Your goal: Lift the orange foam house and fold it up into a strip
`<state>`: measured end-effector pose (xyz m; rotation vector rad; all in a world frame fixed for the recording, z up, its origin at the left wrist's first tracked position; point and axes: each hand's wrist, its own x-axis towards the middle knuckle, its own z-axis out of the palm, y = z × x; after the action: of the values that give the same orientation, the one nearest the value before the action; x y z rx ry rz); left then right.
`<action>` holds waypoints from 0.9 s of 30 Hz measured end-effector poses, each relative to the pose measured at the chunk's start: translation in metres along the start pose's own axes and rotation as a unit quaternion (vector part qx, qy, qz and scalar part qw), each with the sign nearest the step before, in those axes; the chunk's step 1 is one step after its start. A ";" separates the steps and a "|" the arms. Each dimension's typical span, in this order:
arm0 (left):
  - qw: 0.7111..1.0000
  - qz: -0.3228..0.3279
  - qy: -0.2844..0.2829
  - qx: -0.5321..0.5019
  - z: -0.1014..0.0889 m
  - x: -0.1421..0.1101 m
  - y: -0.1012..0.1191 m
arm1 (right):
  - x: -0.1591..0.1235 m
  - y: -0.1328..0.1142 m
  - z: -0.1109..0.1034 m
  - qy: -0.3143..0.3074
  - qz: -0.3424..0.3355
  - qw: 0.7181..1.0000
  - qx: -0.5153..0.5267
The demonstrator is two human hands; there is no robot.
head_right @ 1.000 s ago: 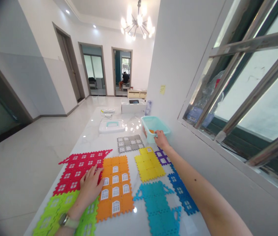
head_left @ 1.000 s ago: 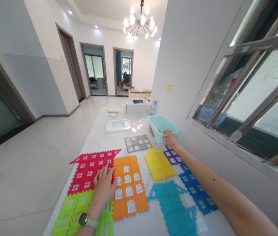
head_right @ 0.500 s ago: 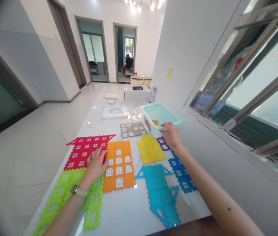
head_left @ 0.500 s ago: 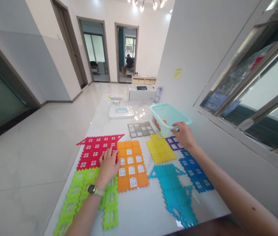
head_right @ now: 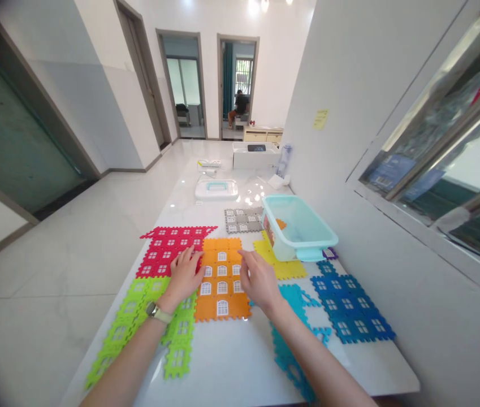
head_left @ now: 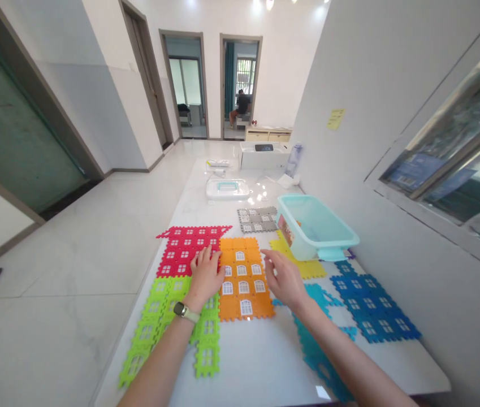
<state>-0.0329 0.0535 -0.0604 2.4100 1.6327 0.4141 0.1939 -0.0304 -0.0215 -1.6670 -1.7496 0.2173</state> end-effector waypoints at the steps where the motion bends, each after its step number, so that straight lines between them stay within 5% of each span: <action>1: 1.000 -0.003 0.006 -0.005 0.000 0.000 0.001 | 0.012 0.002 0.015 -0.010 0.032 0.999 0.007; 5: 0.999 -0.011 0.041 -0.016 0.000 -0.001 0.004 | 0.052 0.019 0.060 0.001 0.111 0.993 0.049; 8: 0.999 -0.010 0.041 -0.021 0.000 0.000 0.006 | 0.061 0.030 0.074 0.018 0.132 0.986 0.098; 19: 0.999 -0.012 0.030 -0.024 0.000 0.000 0.009 | 0.055 0.045 0.078 0.067 0.207 0.926 0.307; 27: 0.998 -0.014 0.046 -0.029 0.003 0.002 0.008 | 0.048 0.030 0.067 -0.013 0.202 0.865 0.459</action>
<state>-0.0244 0.0521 -0.0605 2.3556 1.6670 0.5680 0.1829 0.0415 -0.0710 -1.2464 -0.9861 1.0823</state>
